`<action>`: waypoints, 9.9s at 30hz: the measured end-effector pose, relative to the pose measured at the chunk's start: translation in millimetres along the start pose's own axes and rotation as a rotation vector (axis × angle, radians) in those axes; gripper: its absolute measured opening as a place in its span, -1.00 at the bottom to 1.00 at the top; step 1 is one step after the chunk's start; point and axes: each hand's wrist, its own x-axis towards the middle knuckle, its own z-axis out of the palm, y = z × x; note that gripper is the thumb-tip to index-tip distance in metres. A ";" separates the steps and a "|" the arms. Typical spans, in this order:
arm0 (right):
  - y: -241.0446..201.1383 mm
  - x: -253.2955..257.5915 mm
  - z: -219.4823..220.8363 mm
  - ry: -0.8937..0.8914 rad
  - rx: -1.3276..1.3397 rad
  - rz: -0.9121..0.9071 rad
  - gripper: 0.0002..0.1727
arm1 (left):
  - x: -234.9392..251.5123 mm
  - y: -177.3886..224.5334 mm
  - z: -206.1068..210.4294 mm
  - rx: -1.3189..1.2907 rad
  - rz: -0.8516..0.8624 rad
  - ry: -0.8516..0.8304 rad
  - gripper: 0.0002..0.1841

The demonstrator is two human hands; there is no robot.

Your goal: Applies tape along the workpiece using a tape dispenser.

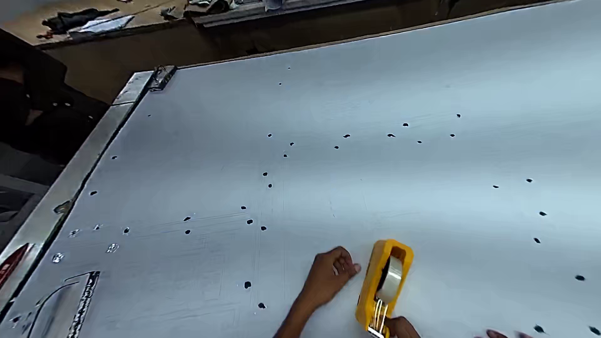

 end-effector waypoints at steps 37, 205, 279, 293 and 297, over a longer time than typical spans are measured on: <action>163.2 -119.8 -123.1 0.244 -0.291 0.242 -0.27 | -73.9 45.1 268.4 -0.057 0.065 -0.242 -0.75; 21.4 3.2 -12.9 0.090 -0.179 -0.152 -0.66 | -119.3 36.7 110.2 -0.152 -0.114 0.424 -0.84; 6.9 -10.2 -13.2 0.159 -0.329 -0.063 -0.63 | -109.6 19.6 118.1 -0.284 -0.011 0.391 -0.85; 34.4 -16.4 -43.0 -0.008 -0.100 -0.026 -0.64 | -123.3 -10.9 161.9 -0.770 -0.598 0.123 -0.75; 86.3 -28.5 -100.4 0.201 -0.149 0.094 -0.60 | -115.2 21.6 193.5 -0.594 -0.304 0.009 -0.84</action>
